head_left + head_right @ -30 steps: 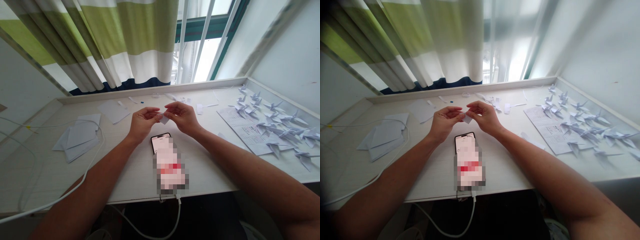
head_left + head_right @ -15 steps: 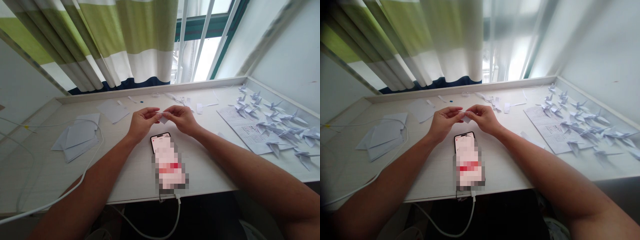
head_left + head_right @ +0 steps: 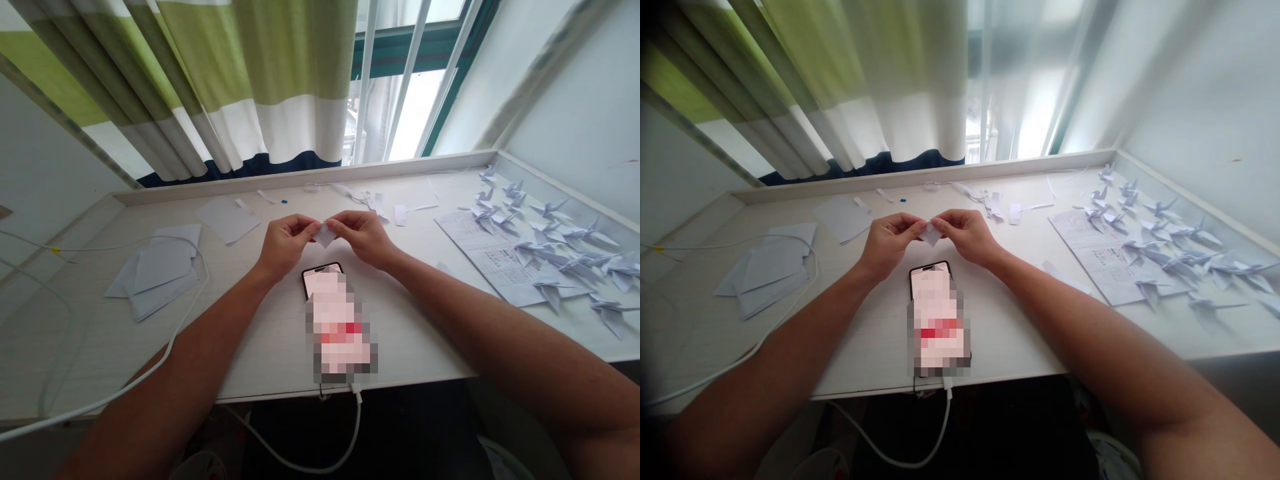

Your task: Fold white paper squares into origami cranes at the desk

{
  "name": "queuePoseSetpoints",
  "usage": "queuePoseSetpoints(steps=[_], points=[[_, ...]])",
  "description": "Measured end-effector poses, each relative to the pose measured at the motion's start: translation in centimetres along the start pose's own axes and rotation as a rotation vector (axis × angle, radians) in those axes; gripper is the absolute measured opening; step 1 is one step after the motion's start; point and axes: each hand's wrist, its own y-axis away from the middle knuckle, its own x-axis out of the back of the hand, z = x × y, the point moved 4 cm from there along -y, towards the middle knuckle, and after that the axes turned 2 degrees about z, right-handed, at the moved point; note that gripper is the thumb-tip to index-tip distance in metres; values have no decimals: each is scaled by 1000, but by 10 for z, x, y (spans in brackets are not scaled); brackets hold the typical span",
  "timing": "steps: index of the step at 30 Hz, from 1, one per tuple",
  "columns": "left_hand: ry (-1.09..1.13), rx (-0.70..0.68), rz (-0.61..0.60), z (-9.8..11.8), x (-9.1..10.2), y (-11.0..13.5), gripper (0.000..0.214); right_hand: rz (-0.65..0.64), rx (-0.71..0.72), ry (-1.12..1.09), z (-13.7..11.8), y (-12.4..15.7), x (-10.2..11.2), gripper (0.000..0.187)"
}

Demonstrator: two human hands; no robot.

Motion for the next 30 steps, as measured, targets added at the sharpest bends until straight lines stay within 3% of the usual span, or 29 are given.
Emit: queuePoseSetpoints(steps=[8,13,19,25,30], points=[[-13,0,-25,4,-3,2,28,27,35,114,-4,0,2,30],[37,91,3,0,-3,2,28,-35,47,154,-1,1,1,26],[137,140,-57,-1,-4,3,27,-70,142,242,-8,8,0,26],[188,197,-144,-4,-8,7,25,25,88,222,-8,4,4,30],[151,222,-111,-8,-9,7,24,52,-6,252,1,2,7,35]])
